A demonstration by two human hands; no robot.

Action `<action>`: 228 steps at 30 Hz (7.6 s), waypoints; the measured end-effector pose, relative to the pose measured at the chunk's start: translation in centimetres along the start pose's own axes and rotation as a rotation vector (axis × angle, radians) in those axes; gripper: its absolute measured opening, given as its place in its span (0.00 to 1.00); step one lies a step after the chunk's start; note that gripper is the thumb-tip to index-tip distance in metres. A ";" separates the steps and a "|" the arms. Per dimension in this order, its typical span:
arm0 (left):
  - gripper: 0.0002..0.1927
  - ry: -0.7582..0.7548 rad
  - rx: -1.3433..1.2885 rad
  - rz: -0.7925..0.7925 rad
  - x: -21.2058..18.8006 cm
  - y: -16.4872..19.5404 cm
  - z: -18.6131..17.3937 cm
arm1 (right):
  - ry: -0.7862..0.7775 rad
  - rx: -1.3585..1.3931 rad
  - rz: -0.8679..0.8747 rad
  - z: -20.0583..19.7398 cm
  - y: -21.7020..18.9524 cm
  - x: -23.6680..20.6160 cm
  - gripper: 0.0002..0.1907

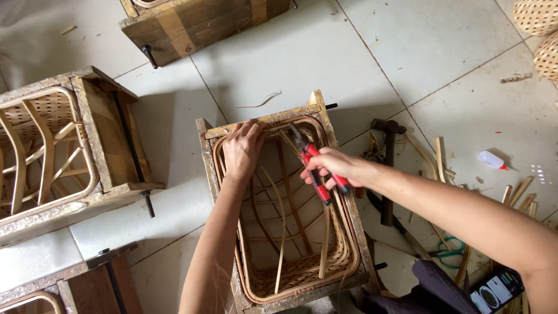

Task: The person sits on the floor weaving thin bamboo strips across a rectangular basket frame held in a wooden mold, pressing strips into the rim and securing them. They use pliers to grip and tuck strip ends, tap strips tight with a hammer, and trim excess with cutters.

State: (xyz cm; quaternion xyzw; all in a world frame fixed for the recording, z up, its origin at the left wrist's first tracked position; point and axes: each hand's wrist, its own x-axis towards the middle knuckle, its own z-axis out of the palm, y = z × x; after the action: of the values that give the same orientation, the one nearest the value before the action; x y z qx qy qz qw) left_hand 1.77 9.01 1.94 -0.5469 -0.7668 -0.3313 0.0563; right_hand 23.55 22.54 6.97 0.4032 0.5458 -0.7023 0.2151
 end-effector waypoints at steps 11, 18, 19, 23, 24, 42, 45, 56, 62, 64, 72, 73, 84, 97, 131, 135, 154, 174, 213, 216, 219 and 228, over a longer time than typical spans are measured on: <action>0.09 0.005 0.178 0.215 -0.4 -0.5 2.5 | 0.111 -0.057 0.021 -0.7 -1.3 0.5 0.08; 0.15 -0.090 0.311 0.264 -1.0 -1.5 4.0 | 0.166 -0.178 -0.024 -0.4 -1.4 0.4 0.07; 0.16 -0.097 0.331 0.268 -1.1 -1.5 4.1 | 0.173 -0.193 -0.020 -0.3 -1.4 0.3 0.08; 0.16 -0.124 0.338 0.262 -1.2 -1.3 4.1 | 0.189 -0.235 -0.017 -0.1 -1.6 0.1 0.09; 0.15 -0.133 0.335 0.254 -1.1 -1.2 4.0 | 0.190 -0.229 -0.007 -0.1 -1.7 0.1 0.08; 0.13 -0.164 0.055 -0.052 3.6 3.7 2.8 | 0.020 0.144 0.036 0.3 0.0 -2.4 0.09; 0.14 -0.181 0.023 -0.042 4.2 4.7 4.4 | 0.054 0.218 0.046 0.6 1.1 -3.8 0.08; 0.11 -0.171 0.359 0.194 3.9 6.4 6.6 | 0.175 0.440 -0.072 1.8 3.8 -2.2 0.11; 0.08 -0.149 0.265 0.224 3.8 6.3 6.5 | 0.237 0.391 -0.094 1.9 3.0 -2.4 0.09; 0.08 -0.152 0.250 0.230 3.7 6.1 6.5 | 0.200 0.423 -0.101 1.9 2.4 -2.1 0.10; 0.10 -0.070 0.245 0.307 3.3 4.9 7.2 | 0.215 0.482 -0.055 1.9 2.4 -1.3 0.14; 0.10 -0.051 0.226 0.308 3.1 4.8 7.3 | 0.217 0.465 -0.053 1.8 2.5 -1.2 0.14; 0.11 -0.100 0.288 0.423 3.2 4.3 7.3 | 0.140 0.492 -0.117 1.6 2.6 -2.0 0.15; 0.06 -0.149 0.301 0.555 4.6 4.0 6.4 | 0.115 0.468 -0.092 0.7 1.6 -2.8 0.17; 0.06 -0.116 0.027 0.152 0.6 -1.0 -1.4 | 0.099 -0.428 -0.047 3.2 0.1 2.4 0.12; 0.08 -0.093 0.052 0.170 0.6 -1.2 -1.3 | 0.119 -0.417 -0.023 3.1 -0.4 1.7 0.12; 0.12 -0.196 0.089 0.151 0.2 -2.5 0.6 | -0.006 -0.338 0.046 0.9 -2.0 -0.6 0.19; 0.12 -0.112 0.317 0.321 0.3 -0.7 1.5 | -0.020 -0.164 0.044 -1.2 0.3 -0.3 0.13; 0.13 -0.156 0.204 0.219 -1.8 -6.9 -7.5 | -0.059 -0.352 -0.039 3.5 -1.2 0.7 0.13; 0.10 -0.100 0.264 0.143 -2.0 -5.9 -6.2 | 0.011 -0.418 -0.065 4.3 -1.8 3.7 0.15; 0.08 -0.048 0.310 0.163 -1.9 -5.4 -5.4 | -0.006 -0.379 -0.117 4.8 -2.2 4.6 0.15; 0.14 -0.094 0.502 0.372 -2.2 -7.0 -4.5 | 0.038 -0.242 -0.073 6.2 -3.6 2.3 0.14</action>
State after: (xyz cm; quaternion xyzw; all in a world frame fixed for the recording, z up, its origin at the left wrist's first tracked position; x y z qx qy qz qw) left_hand -4.72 3.44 1.33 -0.6613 -0.7133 -0.0902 0.2138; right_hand 17.47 18.20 7.73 0.3674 0.6449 -0.6309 0.2261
